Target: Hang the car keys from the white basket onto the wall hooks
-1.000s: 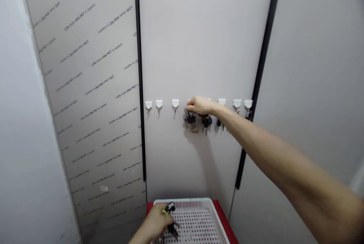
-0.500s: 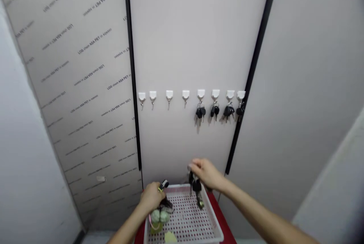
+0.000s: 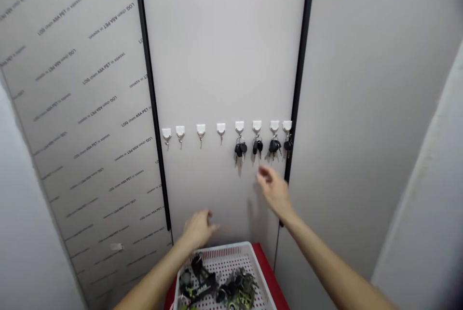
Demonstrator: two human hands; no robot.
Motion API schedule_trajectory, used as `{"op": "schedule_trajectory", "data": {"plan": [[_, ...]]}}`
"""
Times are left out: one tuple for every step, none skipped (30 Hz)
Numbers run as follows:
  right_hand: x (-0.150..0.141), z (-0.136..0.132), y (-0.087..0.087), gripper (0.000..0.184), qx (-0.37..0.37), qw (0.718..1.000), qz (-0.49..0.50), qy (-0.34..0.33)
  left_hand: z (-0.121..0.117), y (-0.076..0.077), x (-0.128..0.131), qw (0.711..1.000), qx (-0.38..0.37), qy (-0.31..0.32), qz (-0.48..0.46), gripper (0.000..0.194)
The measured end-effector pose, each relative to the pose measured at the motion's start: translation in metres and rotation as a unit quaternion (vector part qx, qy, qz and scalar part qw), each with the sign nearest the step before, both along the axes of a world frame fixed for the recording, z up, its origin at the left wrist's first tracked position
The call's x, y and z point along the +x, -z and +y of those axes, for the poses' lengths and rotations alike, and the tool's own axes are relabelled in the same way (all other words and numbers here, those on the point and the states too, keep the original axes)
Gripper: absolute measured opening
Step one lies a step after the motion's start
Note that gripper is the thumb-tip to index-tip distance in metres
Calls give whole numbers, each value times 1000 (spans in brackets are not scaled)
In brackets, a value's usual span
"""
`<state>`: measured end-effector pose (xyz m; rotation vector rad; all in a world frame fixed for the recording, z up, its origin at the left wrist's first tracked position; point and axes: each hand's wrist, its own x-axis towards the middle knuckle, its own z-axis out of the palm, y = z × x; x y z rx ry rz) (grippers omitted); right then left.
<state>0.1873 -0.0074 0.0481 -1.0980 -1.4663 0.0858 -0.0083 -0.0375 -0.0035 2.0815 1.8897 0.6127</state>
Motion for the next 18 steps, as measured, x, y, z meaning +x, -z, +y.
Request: {"op": "schedule_trajectory", "data": {"plan": [[3,7,-21,36,24,999,10,34,9,-17,9,998,38,9,-43,37],[3,13,-39,42,38,998,7,54,18,-35,19,993,85,19,-85,38],[3,18,-52,46,46,996,3,74,28,-52,31,984,125,23,-125,39],[2,23,-60,49,45,995,-6,89,37,-68,42,976,151,18,-159,42],[0,27,-65,50,38,994,-16,102,45,-81,54,969,163,4,-186,45],[-2,29,-67,49,27,993,-22,113,51,-93,65,964,171,-10,-203,46],[-3,31,-68,47,14,993,-24,119,57,-102,74,961,177,-20,-211,44],[-2,32,-68,44,3,993,-20,120,61,-108,81,960,181,-28,-213,40],[-1,32,-69,41,-6,993,-12,115,65,-114,86,959,187,-30,-212,34],[1,32,-72,37,-7,994,-4,108,67,-118,89,957,194,-29,-213,28],[4,31,-77,34,0,995,2,103,69,-121,90,954,201,-26,-220,23],[6,31,-84,31,16,995,2,101,71,-126,89,949,207,-20,-236,20],[9,30,-92,30,36,994,-1,103,72,-131,87,942,213,-10,-260,18],[10,30,-103,29,54,993,-7,107,73,-137,84,933,217,2,-286,17],[12,30,-113,28,65,992,-14,111,73,-145,81,925,220,16,-311,18],[13,30,-124,28,66,991,-24,112,72,-154,78,916,224,32,-330,19],[14,30,-134,28,54,992,-34,108,71,-163,75,910,230,47,-342,19],[15,29,-142,27,33,993,-45,99,69,-172,73,905,240,59,-347,19]]}}
